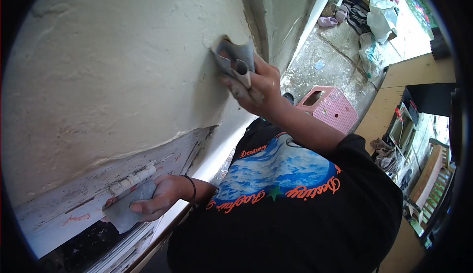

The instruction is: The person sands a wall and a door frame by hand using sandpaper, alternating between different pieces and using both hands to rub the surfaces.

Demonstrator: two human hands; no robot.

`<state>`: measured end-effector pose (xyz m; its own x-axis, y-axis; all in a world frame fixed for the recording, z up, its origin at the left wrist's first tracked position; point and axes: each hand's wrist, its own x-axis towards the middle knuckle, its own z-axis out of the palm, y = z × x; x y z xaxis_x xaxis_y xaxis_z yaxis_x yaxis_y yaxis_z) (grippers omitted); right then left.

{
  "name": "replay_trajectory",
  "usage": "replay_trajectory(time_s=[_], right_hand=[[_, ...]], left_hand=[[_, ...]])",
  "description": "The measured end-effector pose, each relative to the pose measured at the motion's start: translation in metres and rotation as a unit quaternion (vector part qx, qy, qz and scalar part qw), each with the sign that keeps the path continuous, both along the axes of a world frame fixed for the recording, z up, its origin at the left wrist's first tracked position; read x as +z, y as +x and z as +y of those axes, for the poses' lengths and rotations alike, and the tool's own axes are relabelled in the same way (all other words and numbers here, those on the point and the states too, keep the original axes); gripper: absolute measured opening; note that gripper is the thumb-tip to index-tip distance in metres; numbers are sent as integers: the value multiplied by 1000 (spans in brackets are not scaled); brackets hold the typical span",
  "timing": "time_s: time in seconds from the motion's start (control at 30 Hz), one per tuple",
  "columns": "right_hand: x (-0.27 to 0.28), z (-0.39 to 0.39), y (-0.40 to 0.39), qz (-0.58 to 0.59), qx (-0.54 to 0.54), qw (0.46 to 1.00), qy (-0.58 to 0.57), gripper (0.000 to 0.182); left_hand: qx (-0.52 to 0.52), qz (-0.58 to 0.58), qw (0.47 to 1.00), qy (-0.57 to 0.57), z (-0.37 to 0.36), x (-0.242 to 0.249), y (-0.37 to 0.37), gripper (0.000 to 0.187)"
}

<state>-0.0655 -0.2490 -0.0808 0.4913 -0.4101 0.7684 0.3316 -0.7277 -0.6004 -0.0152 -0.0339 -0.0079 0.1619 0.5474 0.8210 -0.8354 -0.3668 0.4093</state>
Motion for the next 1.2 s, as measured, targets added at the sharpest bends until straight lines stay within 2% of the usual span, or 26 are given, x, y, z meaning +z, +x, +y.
replay_trajectory(time_s=[0.03,0.07,0.17,0.23,0.27,0.4,0.47,0.5,0.57,0.63,0.7,0.77,0.87,0.97,1.03,1.2], right_hand=[[-10,-2,-1,15,-12,1000,7,31],[-16,-1,-1,14,-8,1000,6,31],[0,12,-3,-6,-50,998,42,21],[40,17,-3,12,8,1000,-4,19],[39,15,1,13,18,1000,-13,18],[-10,-1,5,-34,-66,997,-11,21],[-18,2,2,-33,-49,998,5,21],[-11,7,-2,-30,-37,999,25,21],[35,15,-3,-24,20,999,-24,20],[43,15,4,-20,39,998,-46,20],[24,9,5,-30,16,999,-28,20],[-17,-3,2,-28,-19,999,5,26],[-14,1,-4,-22,-13,999,45,21],[33,14,3,-53,27,998,31,16],[28,9,7,-31,28,999,-12,17],[-16,-5,1,-18,-17,1000,19,23]], left_hand=[[-13,-16,1000,17,2,-1,1,57],[-9,-17,1000,16,2,0,0,57],[-31,-38,998,40,1,4,2,58],[-2,19,1000,23,8,-4,2,61],[-4,20,1000,23,8,-4,3,61],[-4,-15,999,38,3,1,1,61],[1,-32,999,43,1,1,0,61],[-8,-24,999,37,1,0,-2,60],[-20,-13,999,38,4,1,-2,59],[10,-14,1000,24,4,0,1,56],[8,-25,999,31,3,0,2,54],[10,-36,999,35,3,0,2,53],[0,-38,999,28,2,0,1,52],[-8,-38,999,29,3,1,3,51],[-1,-42,999,21,6,-1,6,51],[-11,-54,998,24,2,0,6,51]])
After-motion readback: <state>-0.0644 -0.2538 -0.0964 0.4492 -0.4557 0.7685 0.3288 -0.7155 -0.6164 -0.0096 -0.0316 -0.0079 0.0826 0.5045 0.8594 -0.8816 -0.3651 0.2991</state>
